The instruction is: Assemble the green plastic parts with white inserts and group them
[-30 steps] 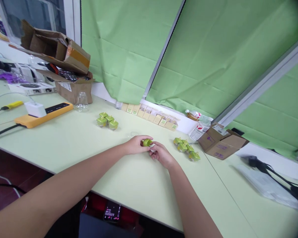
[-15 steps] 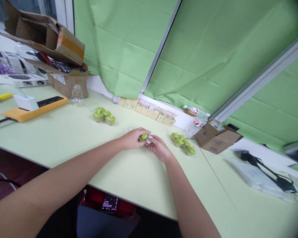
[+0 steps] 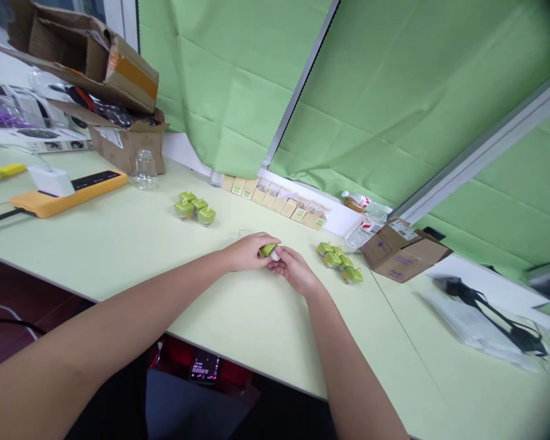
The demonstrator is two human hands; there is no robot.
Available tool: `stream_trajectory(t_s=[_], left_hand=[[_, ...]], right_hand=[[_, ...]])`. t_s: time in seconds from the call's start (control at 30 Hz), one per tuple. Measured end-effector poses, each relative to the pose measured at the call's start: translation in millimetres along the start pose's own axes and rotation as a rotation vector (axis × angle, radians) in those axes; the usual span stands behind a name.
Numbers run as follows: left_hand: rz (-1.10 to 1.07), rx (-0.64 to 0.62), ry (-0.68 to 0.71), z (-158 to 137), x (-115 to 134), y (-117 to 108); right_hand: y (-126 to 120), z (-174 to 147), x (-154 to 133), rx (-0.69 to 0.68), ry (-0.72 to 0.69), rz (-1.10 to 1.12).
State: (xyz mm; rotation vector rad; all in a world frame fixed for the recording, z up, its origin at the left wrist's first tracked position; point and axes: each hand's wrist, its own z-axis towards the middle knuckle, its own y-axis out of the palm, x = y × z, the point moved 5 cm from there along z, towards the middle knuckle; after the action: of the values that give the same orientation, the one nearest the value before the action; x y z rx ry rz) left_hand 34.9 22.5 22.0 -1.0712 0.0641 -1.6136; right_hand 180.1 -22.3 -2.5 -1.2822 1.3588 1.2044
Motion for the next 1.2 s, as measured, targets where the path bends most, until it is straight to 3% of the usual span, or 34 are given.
stream_trajectory(t_s=[1.2], left_hand=[[0.004, 0.012, -0.026, 0.7, 1.4, -1.8]], right_hand=[[-5.9, -2.1, -3.8, 0.065, -0.059, 0.03]])
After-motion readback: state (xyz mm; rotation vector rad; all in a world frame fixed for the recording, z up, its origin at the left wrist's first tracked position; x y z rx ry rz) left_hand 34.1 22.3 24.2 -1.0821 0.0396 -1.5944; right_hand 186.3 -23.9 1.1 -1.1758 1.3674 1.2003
